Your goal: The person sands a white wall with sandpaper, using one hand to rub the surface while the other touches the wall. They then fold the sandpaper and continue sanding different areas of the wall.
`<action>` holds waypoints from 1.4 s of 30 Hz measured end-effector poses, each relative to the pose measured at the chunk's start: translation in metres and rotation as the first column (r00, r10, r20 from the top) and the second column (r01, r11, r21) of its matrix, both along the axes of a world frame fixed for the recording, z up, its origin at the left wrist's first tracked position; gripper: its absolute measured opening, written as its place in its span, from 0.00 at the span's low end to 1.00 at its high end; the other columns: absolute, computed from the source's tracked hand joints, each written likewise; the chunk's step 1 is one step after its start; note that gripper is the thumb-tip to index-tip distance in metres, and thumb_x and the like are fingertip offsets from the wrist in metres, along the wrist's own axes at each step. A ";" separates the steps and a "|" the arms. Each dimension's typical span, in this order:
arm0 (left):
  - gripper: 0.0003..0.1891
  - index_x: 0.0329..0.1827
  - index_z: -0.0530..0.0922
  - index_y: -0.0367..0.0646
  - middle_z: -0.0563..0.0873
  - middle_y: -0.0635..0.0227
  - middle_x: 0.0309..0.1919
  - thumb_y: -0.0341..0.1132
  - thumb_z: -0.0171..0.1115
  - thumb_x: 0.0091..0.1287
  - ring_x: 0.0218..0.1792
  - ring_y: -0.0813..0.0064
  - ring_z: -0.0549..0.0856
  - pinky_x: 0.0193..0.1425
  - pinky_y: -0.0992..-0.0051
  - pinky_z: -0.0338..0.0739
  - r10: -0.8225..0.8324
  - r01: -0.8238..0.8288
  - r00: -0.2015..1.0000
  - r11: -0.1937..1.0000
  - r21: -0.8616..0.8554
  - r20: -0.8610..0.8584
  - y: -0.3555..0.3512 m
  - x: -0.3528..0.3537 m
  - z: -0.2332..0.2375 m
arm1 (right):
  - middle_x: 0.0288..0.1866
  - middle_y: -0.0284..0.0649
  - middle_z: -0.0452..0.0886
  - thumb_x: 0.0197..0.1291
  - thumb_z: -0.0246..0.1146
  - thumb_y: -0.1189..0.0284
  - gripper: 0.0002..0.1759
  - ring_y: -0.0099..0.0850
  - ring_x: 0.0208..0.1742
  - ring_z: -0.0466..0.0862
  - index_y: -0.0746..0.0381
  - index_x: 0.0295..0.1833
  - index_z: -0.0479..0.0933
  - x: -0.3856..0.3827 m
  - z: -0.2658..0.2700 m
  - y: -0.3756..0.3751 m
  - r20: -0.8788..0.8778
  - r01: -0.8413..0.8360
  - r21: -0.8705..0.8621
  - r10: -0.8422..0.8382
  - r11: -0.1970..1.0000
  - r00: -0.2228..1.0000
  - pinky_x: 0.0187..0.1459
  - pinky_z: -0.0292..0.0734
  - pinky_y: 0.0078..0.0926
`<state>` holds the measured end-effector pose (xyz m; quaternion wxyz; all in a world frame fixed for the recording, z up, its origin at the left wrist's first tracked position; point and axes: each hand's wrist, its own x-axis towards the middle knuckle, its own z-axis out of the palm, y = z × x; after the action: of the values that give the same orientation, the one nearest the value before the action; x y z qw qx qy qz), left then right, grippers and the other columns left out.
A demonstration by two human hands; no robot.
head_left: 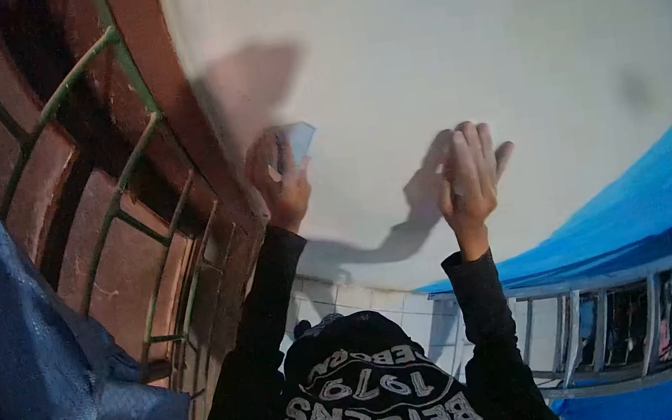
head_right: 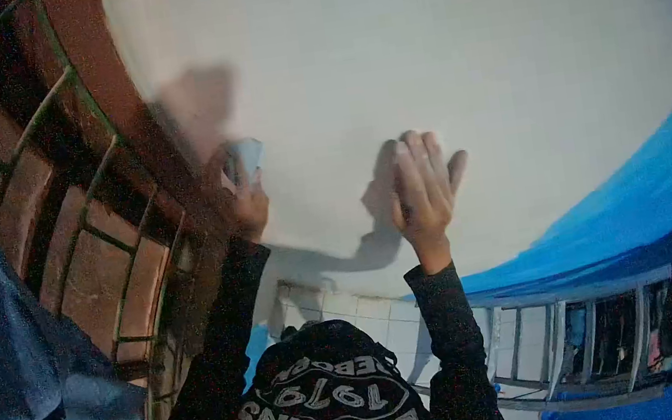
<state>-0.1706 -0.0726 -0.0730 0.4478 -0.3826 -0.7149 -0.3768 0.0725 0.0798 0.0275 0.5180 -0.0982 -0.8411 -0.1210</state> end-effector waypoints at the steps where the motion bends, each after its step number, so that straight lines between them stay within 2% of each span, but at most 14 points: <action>1: 0.31 0.70 0.78 0.43 0.79 0.54 0.56 0.31 0.75 0.61 0.56 0.50 0.79 0.64 0.56 0.72 0.017 -0.018 1.000 0.998 0.067 0.015 0.007 0.005 -0.005 | 0.70 0.53 0.80 0.69 0.61 0.69 0.26 0.54 0.77 0.73 0.64 0.71 0.75 0.005 0.000 0.011 -0.045 -0.055 0.039 0.057 0.998 0.997 0.77 0.53 0.64; 2: 0.30 0.70 0.78 0.45 0.79 0.54 0.56 0.31 0.76 0.63 0.59 0.50 0.76 0.65 0.53 0.68 -0.084 0.085 0.984 0.996 0.005 0.155 0.007 0.006 -0.021 | 0.69 0.54 0.81 0.70 0.60 0.70 0.26 0.54 0.77 0.73 0.67 0.71 0.74 0.007 -0.001 0.020 -0.091 -0.108 0.081 0.115 0.991 0.989 0.77 0.52 0.65; 5: 0.27 0.66 0.81 0.44 0.78 0.56 0.59 0.29 0.74 0.62 0.62 0.50 0.74 0.63 0.53 0.70 -0.143 0.120 0.982 0.978 0.170 0.126 0.020 0.022 -0.041 | 0.68 0.57 0.81 0.70 0.58 0.71 0.27 0.56 0.76 0.73 0.70 0.72 0.71 0.005 -0.009 0.034 -0.128 -0.104 0.165 0.126 0.981 0.984 0.78 0.51 0.64; 6: 0.26 0.66 0.82 0.45 0.76 0.56 0.61 0.28 0.72 0.62 0.62 0.50 0.74 0.64 0.50 0.71 -0.086 0.079 0.975 0.996 0.042 0.204 0.014 0.030 -0.035 | 0.67 0.55 0.82 0.68 0.59 0.72 0.29 0.54 0.76 0.74 0.70 0.73 0.69 0.003 -0.005 0.030 -0.128 -0.110 0.205 0.138 0.973 0.982 0.79 0.51 0.61; 9: 0.28 0.78 0.70 0.44 0.75 0.55 0.64 0.33 0.62 0.74 0.63 0.50 0.73 0.65 0.53 0.71 -0.076 0.074 0.997 0.994 0.083 0.029 0.012 0.026 -0.035 | 0.65 0.54 0.84 0.66 0.60 0.73 0.28 0.52 0.76 0.74 0.69 0.71 0.70 0.008 -0.010 0.029 -0.096 -0.059 0.190 0.078 0.980 0.992 0.80 0.51 0.61; 13: 0.28 0.78 0.69 0.43 0.72 0.49 0.72 0.32 0.59 0.75 0.71 0.42 0.70 0.73 0.46 0.68 -0.020 0.024 0.999 0.991 0.132 -0.028 0.017 0.020 -0.018 | 0.61 0.52 0.87 0.64 0.61 0.73 0.26 0.48 0.75 0.76 0.68 0.68 0.73 0.007 -0.011 0.030 -0.089 -0.135 0.179 0.153 0.974 0.984 0.81 0.49 0.60; 15: 0.27 0.78 0.69 0.41 0.67 0.46 0.78 0.30 0.57 0.76 0.78 0.38 0.65 0.78 0.43 0.66 -0.153 0.151 0.988 0.986 0.065 0.028 0.015 0.015 -0.016 | 0.60 0.49 0.88 0.66 0.60 0.71 0.26 0.48 0.73 0.78 0.67 0.68 0.73 0.009 -0.014 0.034 -0.075 -0.129 0.196 0.146 0.972 0.986 0.81 0.49 0.59; 18: 0.26 0.74 0.73 0.35 0.69 0.47 0.77 0.23 0.57 0.71 0.78 0.43 0.68 0.80 0.47 0.64 -0.172 0.171 0.975 0.985 0.024 0.138 0.014 0.021 -0.033 | 0.59 0.44 0.89 0.69 0.57 0.67 0.23 0.47 0.72 0.80 0.65 0.67 0.76 0.012 -0.014 0.030 -0.042 -0.115 0.172 0.123 0.978 0.991 0.81 0.50 0.58; 23: 0.26 0.75 0.71 0.34 0.71 0.44 0.75 0.23 0.54 0.73 0.76 0.43 0.70 0.78 0.49 0.68 -0.210 0.203 0.971 0.977 0.068 0.118 0.018 0.041 -0.074 | 0.57 0.41 0.90 0.73 0.53 0.63 0.21 0.42 0.70 0.82 0.59 0.63 0.82 0.011 -0.017 0.025 0.002 -0.103 0.124 0.103 0.987 0.995 0.81 0.51 0.57; 26: 0.24 0.77 0.69 0.34 0.69 0.43 0.77 0.24 0.48 0.78 0.78 0.44 0.68 0.78 0.54 0.68 -0.171 0.121 0.971 0.953 0.277 0.166 0.035 0.059 -0.045 | 0.55 0.40 0.90 0.73 0.53 0.64 0.21 0.42 0.71 0.82 0.58 0.63 0.82 0.010 -0.018 0.027 -0.016 -0.111 0.159 0.115 0.981 0.993 0.80 0.52 0.61; 33: 0.22 0.75 0.71 0.34 0.67 0.42 0.78 0.27 0.48 0.80 0.78 0.45 0.68 0.79 0.56 0.67 -0.146 0.080 0.948 0.969 0.233 0.283 0.030 0.068 -0.050 | 0.52 0.39 0.91 0.72 0.54 0.63 0.20 0.39 0.71 0.82 0.57 0.61 0.84 0.012 -0.017 0.026 -0.009 -0.133 0.147 0.135 0.980 0.991 0.79 0.53 0.62; 36: 0.21 0.73 0.74 0.34 0.67 0.43 0.78 0.29 0.50 0.80 0.77 0.46 0.70 0.77 0.56 0.69 -0.096 0.035 0.950 0.979 0.203 0.296 0.028 0.072 -0.063 | 0.52 0.38 0.91 0.72 0.54 0.62 0.21 0.38 0.70 0.82 0.57 0.62 0.84 0.011 -0.016 0.028 0.001 -0.147 0.158 0.149 0.976 0.989 0.79 0.53 0.61; 38: 0.19 0.71 0.77 0.34 0.78 0.47 0.69 0.29 0.53 0.80 0.69 0.49 0.79 0.71 0.57 0.76 0.028 -0.063 0.974 0.986 0.153 0.225 0.023 0.075 -0.057 | 0.51 0.38 0.91 0.72 0.54 0.62 0.21 0.38 0.70 0.82 0.57 0.62 0.84 0.012 -0.015 0.028 0.004 -0.165 0.151 0.166 0.975 0.986 0.80 0.53 0.60; 42: 0.15 0.63 0.80 0.34 0.85 0.54 0.55 0.29 0.55 0.79 0.55 0.54 0.85 0.62 0.56 0.80 -0.010 -0.053 0.971 0.965 0.257 0.237 0.021 0.065 -0.061 | 0.52 0.36 0.91 0.71 0.55 0.64 0.20 0.37 0.68 0.84 0.56 0.62 0.84 0.014 -0.012 0.022 0.016 -0.158 0.129 0.157 0.979 0.987 0.79 0.54 0.59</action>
<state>-0.1056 -0.0514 -0.1338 0.4102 -0.2645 -0.7112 -0.5059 0.0869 0.1020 0.0159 0.5286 0.0030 -0.8382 -0.1341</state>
